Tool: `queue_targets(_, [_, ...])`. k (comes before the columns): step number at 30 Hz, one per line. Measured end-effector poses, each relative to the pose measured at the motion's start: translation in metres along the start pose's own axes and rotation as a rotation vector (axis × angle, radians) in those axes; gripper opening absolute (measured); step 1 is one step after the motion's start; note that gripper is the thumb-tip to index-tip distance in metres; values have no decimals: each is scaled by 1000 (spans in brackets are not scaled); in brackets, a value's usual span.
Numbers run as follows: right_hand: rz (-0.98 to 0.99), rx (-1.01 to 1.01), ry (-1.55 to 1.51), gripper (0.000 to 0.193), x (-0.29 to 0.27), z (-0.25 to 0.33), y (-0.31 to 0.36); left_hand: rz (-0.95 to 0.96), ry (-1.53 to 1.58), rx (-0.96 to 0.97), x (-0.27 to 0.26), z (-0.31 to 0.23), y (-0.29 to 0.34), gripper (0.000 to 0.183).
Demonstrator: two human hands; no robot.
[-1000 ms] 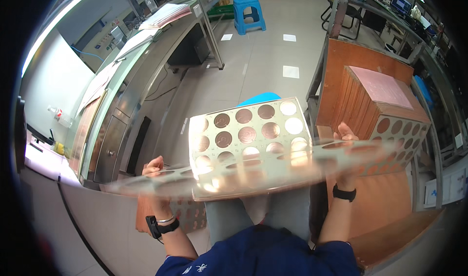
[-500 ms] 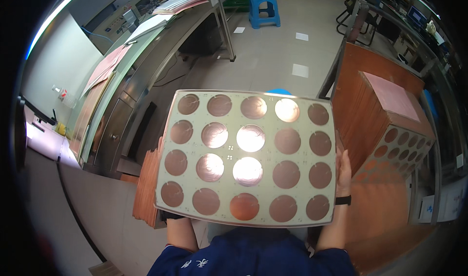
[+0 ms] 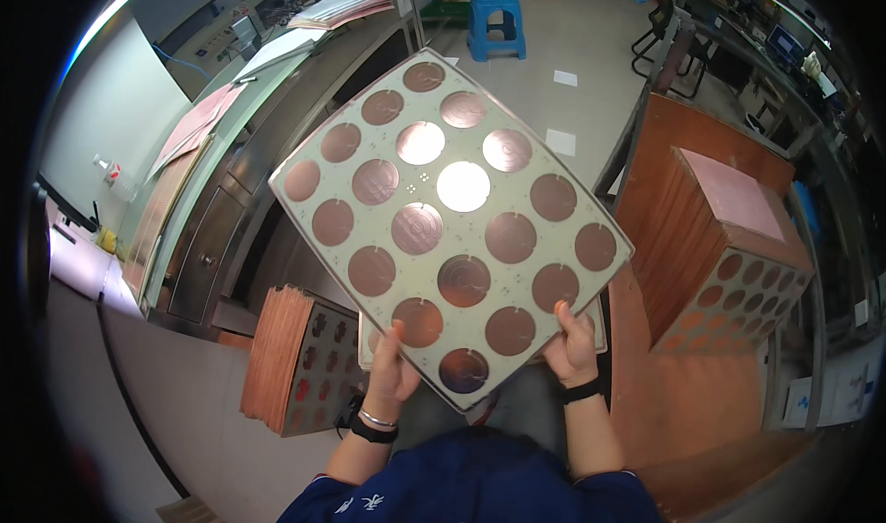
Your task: The recorder is picking up individual metal panels with circuit-like patterns from a stack, inspecting both sides, and placing them into a sorting crate.
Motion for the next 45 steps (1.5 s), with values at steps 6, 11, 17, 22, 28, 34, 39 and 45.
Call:
queue_targets(6, [-71, -96, 1, 45, -25, 42, 22, -32, -133, 22, -17, -22, -6, 38])
queue_targets(11, [39, 3, 223, 61, -16, 74, 28, -37, -89, -82, -46, -36, -6, 44])
queue_targets(17, [-25, 60, 277, 46, -46, 69, 0, 119, -229, -158, -38, -45, -15, 44])
queue_targets(22, [-140, 16, 231, 32, -23, 62, -5, 17, -140, -143, -28, -47, -19, 55])
queue_targets(28, [-97, -101, 37, 29, -9, 39, -13, -220, 258, 123, -14, -49, -20, 71])
queue_targets(34, [-6, -4, 37, 35, 11, -3, -16, -74, 93, 38, -18, -3, -10, 48])
queue_targets(39, [-194, -234, -51, 30, -8, 66, 4, -121, 20, 113, -53, -35, -6, 45])
queue_targets(45, [-253, -379, 255, 50, -27, 111, 48, -161, -252, 207, -75, -73, 3, 33])
Point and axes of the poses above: each hand's wrist, its own y-axis away from the middle knuckle, its own x-axis out of the palm, z = x × y, the point moved 6 cm from there along -y, towards the middle knuckle, and after that the axes turned 14 degrees about x, right-handed, at the moved point
